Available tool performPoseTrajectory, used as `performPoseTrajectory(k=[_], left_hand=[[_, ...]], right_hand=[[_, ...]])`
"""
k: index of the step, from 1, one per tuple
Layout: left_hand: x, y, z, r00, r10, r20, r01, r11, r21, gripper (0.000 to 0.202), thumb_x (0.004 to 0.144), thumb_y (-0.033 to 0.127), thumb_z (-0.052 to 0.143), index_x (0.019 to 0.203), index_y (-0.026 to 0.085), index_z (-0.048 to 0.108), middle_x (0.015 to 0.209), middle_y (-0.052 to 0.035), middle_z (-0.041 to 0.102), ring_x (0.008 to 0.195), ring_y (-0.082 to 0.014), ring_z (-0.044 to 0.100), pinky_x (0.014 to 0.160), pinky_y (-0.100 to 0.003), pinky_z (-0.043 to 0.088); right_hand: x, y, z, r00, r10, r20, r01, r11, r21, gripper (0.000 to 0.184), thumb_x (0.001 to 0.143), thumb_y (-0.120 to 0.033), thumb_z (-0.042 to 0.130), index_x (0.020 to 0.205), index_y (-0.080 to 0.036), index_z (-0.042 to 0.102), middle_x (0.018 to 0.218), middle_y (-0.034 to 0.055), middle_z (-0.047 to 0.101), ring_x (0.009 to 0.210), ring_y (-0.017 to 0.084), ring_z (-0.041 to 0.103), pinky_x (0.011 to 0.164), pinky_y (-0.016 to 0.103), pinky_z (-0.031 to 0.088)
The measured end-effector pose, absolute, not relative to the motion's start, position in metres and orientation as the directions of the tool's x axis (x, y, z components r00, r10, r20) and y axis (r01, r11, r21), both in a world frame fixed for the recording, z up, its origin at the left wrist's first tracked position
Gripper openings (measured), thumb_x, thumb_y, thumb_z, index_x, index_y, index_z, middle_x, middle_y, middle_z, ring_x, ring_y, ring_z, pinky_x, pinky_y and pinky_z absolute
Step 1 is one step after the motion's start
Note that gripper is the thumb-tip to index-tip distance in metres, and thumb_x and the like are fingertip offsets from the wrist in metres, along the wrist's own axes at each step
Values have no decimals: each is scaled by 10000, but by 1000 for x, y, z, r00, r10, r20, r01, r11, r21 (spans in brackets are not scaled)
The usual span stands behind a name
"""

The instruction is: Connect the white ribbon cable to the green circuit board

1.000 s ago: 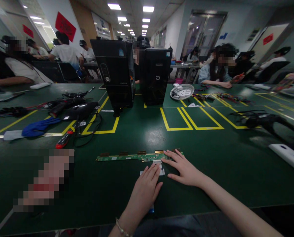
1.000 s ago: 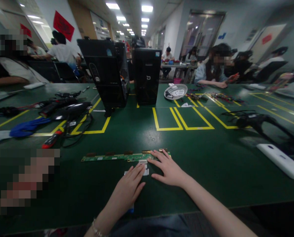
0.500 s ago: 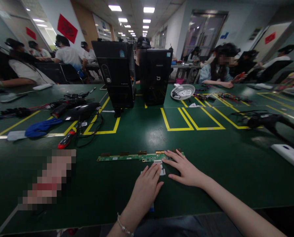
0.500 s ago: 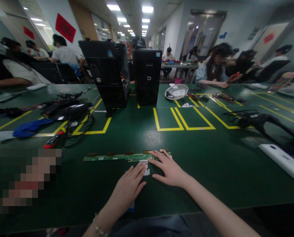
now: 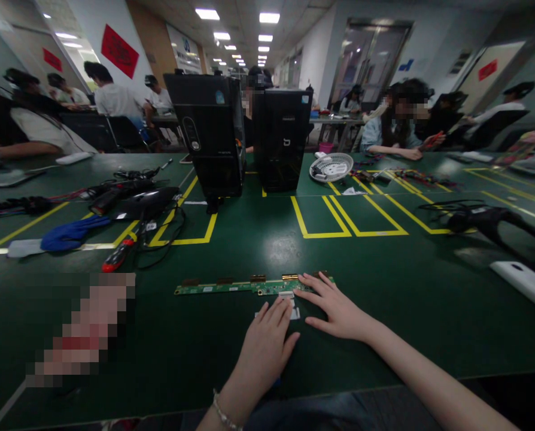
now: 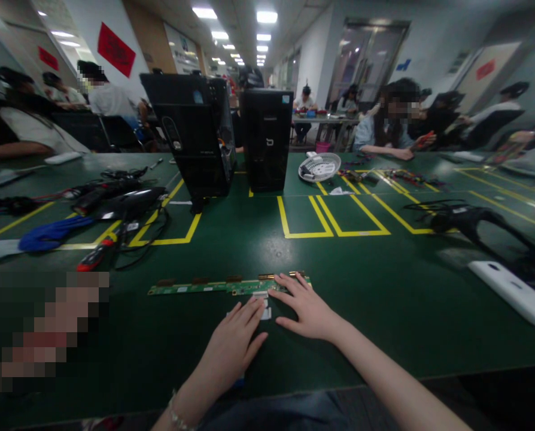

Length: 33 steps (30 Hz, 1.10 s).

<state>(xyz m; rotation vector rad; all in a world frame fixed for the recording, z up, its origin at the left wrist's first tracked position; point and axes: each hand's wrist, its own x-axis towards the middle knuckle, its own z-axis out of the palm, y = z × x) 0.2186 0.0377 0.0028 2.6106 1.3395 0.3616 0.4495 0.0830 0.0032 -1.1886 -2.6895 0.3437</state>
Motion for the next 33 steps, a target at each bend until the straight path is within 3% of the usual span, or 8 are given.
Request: performPoseTrajectory(k=[14,19,21,26,33], left_hand=[[210,46,3,606,768,208,707,-639,302,413,965,277,492,1359,157,486,1378,-100,561,1294,-225,493,1106,-450,373],[203,41,14,621,730,287,677,-683,272,404,971,257,461,1368,186,471,1454,-85,480,1386,-244,361,1131,-493,321],[190,39,17,581,750,316,707,-658,259,414,982,250,427,1393,205,444,1470,-74,459,1385,-242,362,1127,-501,325],[132,32,-3,407,836,368,842,-499,204,376,993,299,395,1334,194,515,1350,-103,576,1238,-270,538,1035,-511,436],[85,19,-30,236,873,426,916,-346,204,346,975,322,396,1212,186,609,1234,-113,643,1168,-291,584,968,-492,487]], right_hand=[[451,83,0,-668,738,99,690,663,-291,609,911,-518,491,1461,-278,386,1561,97,268,1443,276,203,1156,575,130],[449,82,2,-668,738,95,691,663,-289,607,917,-506,485,1466,-273,377,1566,96,256,1446,276,191,1155,578,126],[449,81,2,-667,740,87,694,659,-289,612,916,-512,485,1469,-276,371,1570,91,245,1449,277,179,1155,581,123],[450,81,4,-651,756,77,712,642,-285,607,938,-499,452,1483,-255,340,1566,90,255,1455,269,160,1159,581,126],[445,78,6,-622,767,159,701,635,-325,433,966,-373,435,1383,-269,488,1507,81,375,1421,249,270,1157,560,192]])
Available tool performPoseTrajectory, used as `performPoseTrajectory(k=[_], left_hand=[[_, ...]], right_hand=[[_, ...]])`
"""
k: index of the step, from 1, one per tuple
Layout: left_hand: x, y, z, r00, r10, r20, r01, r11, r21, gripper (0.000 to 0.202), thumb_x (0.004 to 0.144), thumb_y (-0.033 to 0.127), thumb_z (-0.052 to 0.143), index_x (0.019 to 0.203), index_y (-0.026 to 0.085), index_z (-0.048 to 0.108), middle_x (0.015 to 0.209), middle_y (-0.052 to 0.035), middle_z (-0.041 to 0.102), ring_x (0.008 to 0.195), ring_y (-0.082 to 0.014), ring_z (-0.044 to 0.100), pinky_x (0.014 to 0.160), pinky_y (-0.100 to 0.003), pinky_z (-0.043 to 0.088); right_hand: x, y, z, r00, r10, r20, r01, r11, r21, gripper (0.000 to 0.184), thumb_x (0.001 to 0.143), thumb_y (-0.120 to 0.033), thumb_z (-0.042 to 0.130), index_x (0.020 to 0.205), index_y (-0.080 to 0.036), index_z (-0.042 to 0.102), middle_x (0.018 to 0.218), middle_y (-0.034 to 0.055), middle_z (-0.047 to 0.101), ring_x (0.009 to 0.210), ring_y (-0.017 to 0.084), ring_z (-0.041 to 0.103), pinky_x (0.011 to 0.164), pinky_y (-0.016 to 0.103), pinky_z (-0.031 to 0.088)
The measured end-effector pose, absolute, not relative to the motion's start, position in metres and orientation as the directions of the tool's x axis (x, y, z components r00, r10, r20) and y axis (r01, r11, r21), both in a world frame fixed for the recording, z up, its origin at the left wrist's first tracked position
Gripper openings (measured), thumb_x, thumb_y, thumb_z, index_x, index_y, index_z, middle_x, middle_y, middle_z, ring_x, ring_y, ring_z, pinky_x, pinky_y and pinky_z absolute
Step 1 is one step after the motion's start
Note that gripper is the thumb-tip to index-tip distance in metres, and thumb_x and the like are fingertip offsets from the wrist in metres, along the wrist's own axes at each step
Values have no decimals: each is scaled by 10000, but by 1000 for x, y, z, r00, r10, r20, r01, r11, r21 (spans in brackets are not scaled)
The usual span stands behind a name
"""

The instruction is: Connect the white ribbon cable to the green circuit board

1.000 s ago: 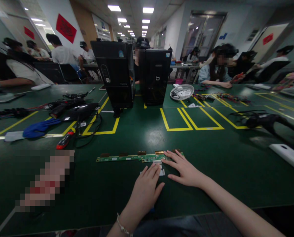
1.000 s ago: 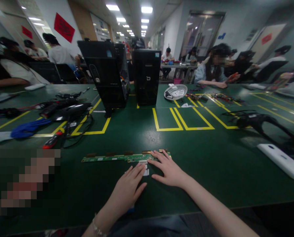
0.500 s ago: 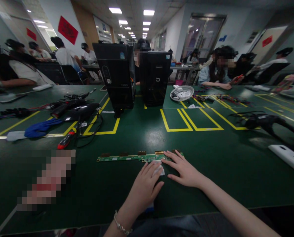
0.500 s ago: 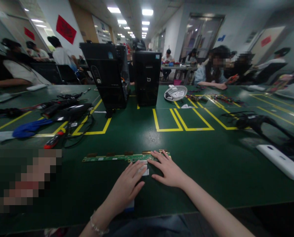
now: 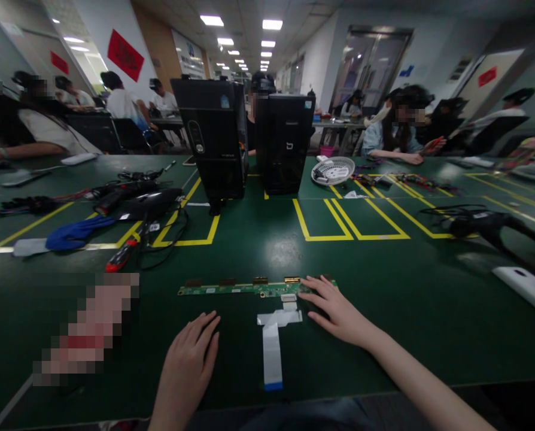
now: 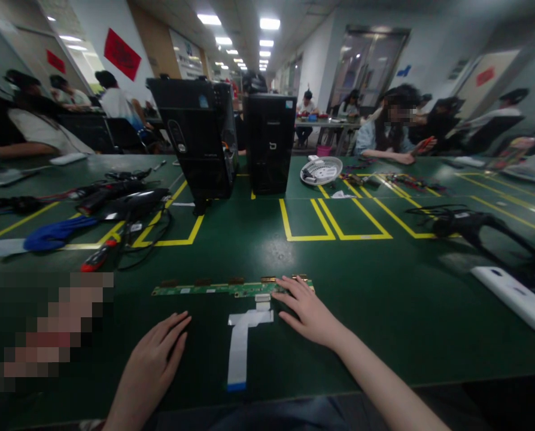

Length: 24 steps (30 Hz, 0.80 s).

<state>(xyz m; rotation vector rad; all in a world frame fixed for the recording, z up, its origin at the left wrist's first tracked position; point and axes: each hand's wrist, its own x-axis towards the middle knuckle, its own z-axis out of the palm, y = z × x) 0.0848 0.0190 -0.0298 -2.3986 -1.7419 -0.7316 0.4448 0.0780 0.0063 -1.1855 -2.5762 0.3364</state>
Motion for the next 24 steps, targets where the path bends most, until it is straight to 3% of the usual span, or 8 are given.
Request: performPoseTrajectory(k=[13,20,24], left_hand=[[98,34,-27,231,897,377,923,-324,206,398,968,327,405,1282,153,579,1293,-130,597,1187,-303,555,1001,-518,453],[99,34,-26,212,896,389,919,-318,231,371,956,305,423,1252,170,602,1272,-122,614,1178,-294,568,1003,-507,455],[100,34,-25,207,895,394,919,-316,237,362,953,297,429,1262,199,592,1272,-106,615,1185,-284,565,998,-497,458]], right_hand=[[435,71,14,-672,740,14,682,626,-378,541,923,-524,481,1440,-387,398,1582,35,213,1460,307,109,1145,614,107],[440,63,10,-621,783,-29,748,582,-319,604,921,-569,448,1482,-409,293,1593,31,181,1460,318,94,1128,655,66],[456,58,-2,-533,846,5,816,516,-261,587,934,-555,426,1485,-414,281,1591,44,183,1453,327,134,1115,671,116]])
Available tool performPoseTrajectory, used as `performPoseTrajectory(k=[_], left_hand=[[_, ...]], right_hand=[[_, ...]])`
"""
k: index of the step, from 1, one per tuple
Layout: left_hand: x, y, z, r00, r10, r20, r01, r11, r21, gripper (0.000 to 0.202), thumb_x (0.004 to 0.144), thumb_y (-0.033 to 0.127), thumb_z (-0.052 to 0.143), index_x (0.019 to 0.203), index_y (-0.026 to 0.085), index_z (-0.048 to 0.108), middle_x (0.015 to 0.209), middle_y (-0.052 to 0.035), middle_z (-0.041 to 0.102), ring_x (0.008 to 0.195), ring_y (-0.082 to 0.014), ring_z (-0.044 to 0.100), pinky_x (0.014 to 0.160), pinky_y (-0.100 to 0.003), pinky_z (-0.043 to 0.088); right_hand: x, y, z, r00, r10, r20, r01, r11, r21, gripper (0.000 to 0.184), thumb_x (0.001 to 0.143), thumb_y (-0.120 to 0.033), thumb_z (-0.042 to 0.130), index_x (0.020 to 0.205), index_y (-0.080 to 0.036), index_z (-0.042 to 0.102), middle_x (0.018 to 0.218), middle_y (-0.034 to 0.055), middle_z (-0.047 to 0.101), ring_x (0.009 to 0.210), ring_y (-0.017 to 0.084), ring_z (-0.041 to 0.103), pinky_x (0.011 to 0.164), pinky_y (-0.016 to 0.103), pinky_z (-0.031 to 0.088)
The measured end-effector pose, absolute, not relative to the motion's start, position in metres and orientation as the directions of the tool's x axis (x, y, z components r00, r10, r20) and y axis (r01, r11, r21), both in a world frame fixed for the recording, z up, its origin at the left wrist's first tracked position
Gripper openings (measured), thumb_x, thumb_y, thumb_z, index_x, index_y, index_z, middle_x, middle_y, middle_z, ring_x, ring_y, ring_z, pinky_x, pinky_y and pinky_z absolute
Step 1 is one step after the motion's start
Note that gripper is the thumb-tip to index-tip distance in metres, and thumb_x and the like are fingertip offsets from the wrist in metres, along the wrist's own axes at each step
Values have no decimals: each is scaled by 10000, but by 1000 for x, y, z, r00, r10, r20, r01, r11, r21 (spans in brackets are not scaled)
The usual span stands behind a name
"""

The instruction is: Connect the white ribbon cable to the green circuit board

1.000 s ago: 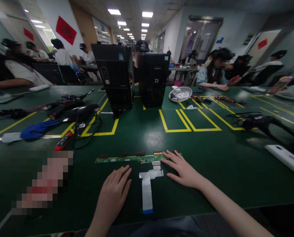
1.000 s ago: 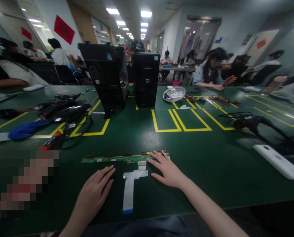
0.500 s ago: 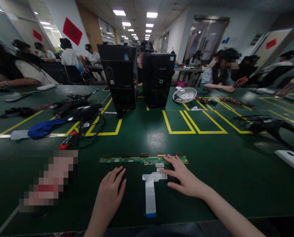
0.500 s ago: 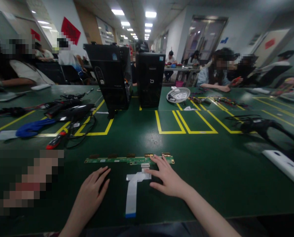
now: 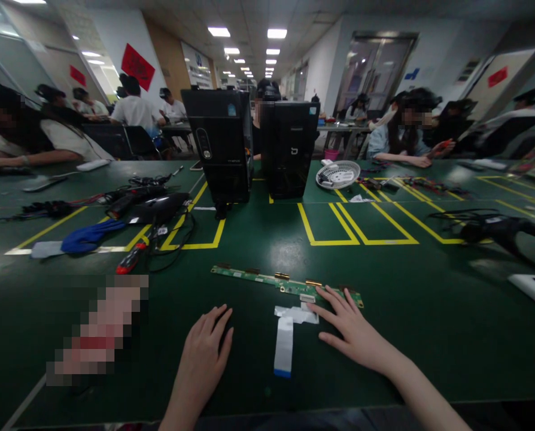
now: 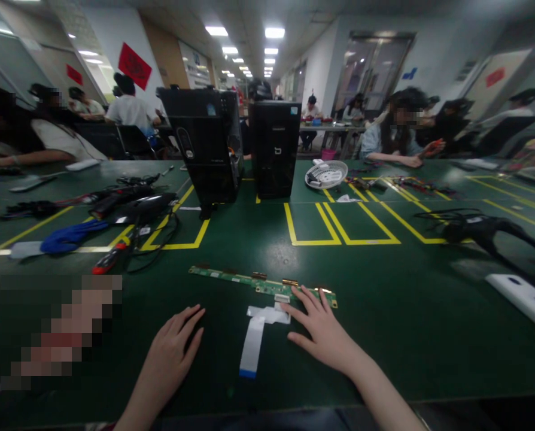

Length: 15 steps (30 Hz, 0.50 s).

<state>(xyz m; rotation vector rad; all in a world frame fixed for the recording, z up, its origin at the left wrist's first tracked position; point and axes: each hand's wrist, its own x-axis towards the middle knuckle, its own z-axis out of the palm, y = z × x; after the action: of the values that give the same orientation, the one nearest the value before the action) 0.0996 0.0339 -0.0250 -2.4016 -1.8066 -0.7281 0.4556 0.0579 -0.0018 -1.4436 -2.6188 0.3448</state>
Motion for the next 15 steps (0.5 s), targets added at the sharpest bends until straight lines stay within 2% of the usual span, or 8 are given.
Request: performPoseTrajectory(k=[6,10,15], left_hand=[[100,33,-24,212,902,377,925,-309,220,382,967,304,408,1286,172,571,1300,-118,596,1198,-288,555,1004,-505,451],[99,33,-25,216,903,371,925,-311,218,384,966,314,413,1284,172,576,1297,-116,600,1204,-294,555,1000,-507,457],[98,34,-26,217,898,383,922,-317,220,383,963,322,417,1274,173,584,1292,-120,603,1194,-297,561,995,-511,460]], right_hand=[[514,53,-24,-326,939,108,928,340,-155,556,928,-581,391,1451,-393,377,1546,65,303,1417,346,254,1083,685,210],[572,45,-40,-103,984,143,989,117,-94,611,911,-632,315,1425,-330,448,1520,98,346,1398,370,286,1069,669,253],[637,32,-49,144,976,166,989,-137,-50,697,898,-646,210,1414,-261,478,1460,165,410,1359,397,346,1037,650,293]])
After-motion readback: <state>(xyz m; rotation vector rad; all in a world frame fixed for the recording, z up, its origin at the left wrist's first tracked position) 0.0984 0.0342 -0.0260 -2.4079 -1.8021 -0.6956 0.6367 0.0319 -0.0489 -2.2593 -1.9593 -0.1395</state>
